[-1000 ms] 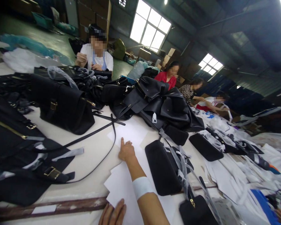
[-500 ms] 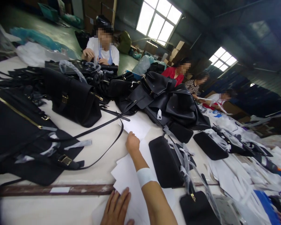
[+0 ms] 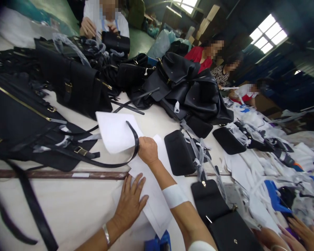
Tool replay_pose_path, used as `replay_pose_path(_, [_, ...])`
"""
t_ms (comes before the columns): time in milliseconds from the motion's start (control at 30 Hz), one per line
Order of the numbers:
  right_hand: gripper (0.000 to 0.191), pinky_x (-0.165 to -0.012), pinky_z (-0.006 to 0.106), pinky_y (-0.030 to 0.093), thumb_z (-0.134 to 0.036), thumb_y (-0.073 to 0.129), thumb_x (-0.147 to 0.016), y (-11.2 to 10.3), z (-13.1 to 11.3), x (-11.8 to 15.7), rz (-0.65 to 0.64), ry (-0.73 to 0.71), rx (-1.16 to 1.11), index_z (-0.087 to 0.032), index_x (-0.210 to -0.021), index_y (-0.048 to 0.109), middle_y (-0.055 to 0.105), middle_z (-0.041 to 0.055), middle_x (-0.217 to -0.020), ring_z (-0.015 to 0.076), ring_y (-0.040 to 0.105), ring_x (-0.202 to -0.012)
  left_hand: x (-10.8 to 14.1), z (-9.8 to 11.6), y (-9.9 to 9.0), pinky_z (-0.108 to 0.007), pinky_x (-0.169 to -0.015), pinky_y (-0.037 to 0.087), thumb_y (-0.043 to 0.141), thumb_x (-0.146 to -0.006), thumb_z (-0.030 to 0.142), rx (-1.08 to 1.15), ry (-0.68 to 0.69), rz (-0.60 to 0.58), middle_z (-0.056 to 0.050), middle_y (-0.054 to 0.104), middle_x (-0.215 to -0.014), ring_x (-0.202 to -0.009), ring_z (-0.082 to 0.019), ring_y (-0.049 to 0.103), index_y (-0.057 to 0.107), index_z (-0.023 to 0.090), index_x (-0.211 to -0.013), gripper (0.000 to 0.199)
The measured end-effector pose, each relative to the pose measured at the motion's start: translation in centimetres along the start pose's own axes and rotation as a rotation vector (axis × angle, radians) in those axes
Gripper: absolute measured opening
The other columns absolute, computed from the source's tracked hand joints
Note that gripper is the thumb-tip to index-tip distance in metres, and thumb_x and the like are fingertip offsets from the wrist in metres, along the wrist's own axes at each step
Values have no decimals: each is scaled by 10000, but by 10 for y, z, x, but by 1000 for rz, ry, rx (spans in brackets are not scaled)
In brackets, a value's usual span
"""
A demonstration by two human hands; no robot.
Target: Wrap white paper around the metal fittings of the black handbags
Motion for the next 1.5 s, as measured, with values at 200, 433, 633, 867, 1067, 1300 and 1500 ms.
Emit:
replay_pose_path(200, [210, -927, 359, 297, -105, 382, -876, -7, -5, 46, -21, -263, 34, -167, -860, 582, 563, 85, -834, 223, 453, -859, 0, 0, -2, -608, -1078, 309, 547, -874, 314, -13, 8, -10, -70, 344, -1497, -1340, -389, 287, 400, 205, -1397, 555])
replay_pose_path(433, [228, -860, 352, 352, -99, 419, -879, 12, 7, 106, -231, -53, 54, -174, -1026, 578, 592, 95, -948, 234, 507, -921, 2, -3, -11, -554, -1083, 335, 518, -889, 279, 89, -28, 30, -116, 396, -1447, -1337, -319, 332, 367, 183, -1402, 543])
replay_pose_path(633, [437, -784, 318, 393, -42, 399, -837, 20, 12, 110, -318, 57, 14, -221, -1220, 510, 613, 80, -993, 216, 554, -897, -3, -41, -28, -437, -1054, 412, 399, -938, 216, 301, -192, 182, -135, 457, -1339, -1262, -236, 451, 438, 164, -1274, 343])
replay_pose_path(867, [335, -791, 299, 420, -149, 437, -851, 5, 10, 103, -307, 53, -92, -209, -1158, 558, 620, 81, -1003, 214, 561, -940, -31, -79, -40, -365, -830, 525, 400, -927, 238, 153, -287, -42, -117, 557, -1239, -1023, -233, 624, 456, 176, -1273, 356])
replay_pose_path(1067, [380, -807, 321, 428, -250, 345, -949, 1, 4, 110, -244, 48, -113, -231, -1301, 489, 630, 85, -1032, 216, 568, -927, -38, -95, -64, -386, -926, 466, 307, -958, 335, 256, -351, 15, -71, 655, -1105, -1033, -225, 618, 579, 206, -1087, 328])
replay_pose_path(1300, [402, -782, 334, 446, -211, 347, -944, 7, -7, 109, -275, 97, -55, -214, -1326, 471, 638, 113, -1012, 235, 568, -948, -38, -102, -83, -359, -750, 528, 388, -914, 412, 451, -550, -115, -70, 693, -1041, -599, -168, 665, 517, 204, -1243, 410])
replay_pose_path(1500, [424, -758, 350, 448, -179, 392, -907, 9, -16, 111, -300, 83, -25, -189, -1324, 473, 635, 130, -1009, 251, 565, -921, -33, -105, -76, -361, -776, 530, 373, -917, 413, 352, -472, -117, -77, 697, -1047, -828, -227, 694, 538, 201, -1229, 411])
Point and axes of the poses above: each hand's wrist, its own x-axis away from the middle knuckle, its own y-axis out of the palm, z = x × y, the point moved 1 cm from there along -x, towards the middle knuckle
